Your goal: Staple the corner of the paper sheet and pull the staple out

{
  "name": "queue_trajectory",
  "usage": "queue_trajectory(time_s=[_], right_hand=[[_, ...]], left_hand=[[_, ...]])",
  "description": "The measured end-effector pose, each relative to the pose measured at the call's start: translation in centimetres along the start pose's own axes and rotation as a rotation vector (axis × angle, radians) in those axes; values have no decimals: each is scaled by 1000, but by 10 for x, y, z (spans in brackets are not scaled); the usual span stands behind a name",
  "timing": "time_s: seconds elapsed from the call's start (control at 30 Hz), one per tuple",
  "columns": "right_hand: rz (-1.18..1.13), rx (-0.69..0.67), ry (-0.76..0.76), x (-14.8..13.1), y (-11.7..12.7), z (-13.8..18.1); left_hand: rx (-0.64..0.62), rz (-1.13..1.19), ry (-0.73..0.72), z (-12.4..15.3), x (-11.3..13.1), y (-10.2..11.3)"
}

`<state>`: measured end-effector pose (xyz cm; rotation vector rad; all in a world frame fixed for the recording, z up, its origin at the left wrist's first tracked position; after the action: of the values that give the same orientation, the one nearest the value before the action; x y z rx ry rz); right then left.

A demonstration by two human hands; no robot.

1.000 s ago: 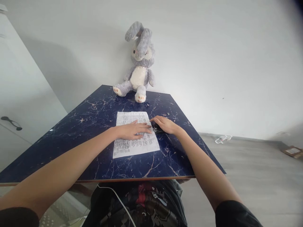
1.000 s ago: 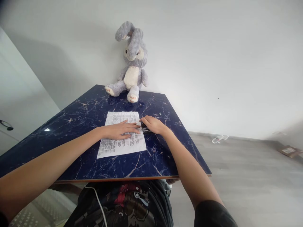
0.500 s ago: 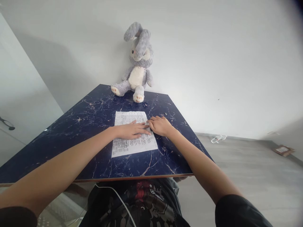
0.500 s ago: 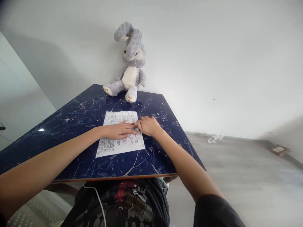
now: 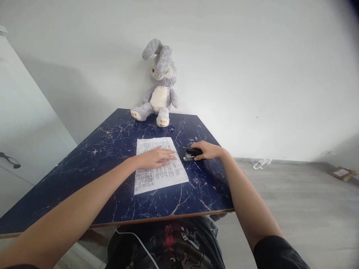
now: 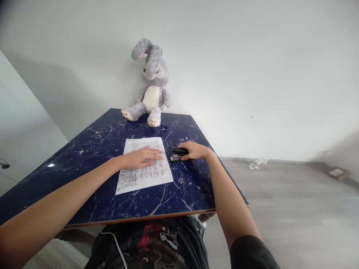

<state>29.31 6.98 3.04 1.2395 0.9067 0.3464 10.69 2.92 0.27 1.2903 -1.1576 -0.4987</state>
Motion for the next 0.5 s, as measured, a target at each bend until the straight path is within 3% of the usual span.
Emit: queue_trajectory(time_s=[0.07,0.17,0.2,0.27,0.4,0.5], right_hand=[[-38,135,-122,15,20,6],[-162,427,-326,25,35,-2],[-195,482,-370,21,30,-12],[-182,467,-385,1,5,-44],[67,441,-316,-51,-32,-102],[116,448,-319,-63,-41,-107]], left_hand=[[238,-3,43,1,-5,26],[696,-10,161,22,-13,73],[825,-11,196,32,-14,85],[995,-14,236,48,-12,98],[1044,-27,247,54,-9,101],[1003,-27,237,50,-9,96]])
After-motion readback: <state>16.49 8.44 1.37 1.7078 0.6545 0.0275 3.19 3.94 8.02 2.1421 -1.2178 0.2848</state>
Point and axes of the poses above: each hand's wrist, its own z-axis away from the middle knuckle, its own y-axis out of the back of the hand, x = y × z, the point moved 10 cm from there along -z, towards the middle knuckle, and after that the axes turned 2 degrees about -y, right-handed, at the moved point
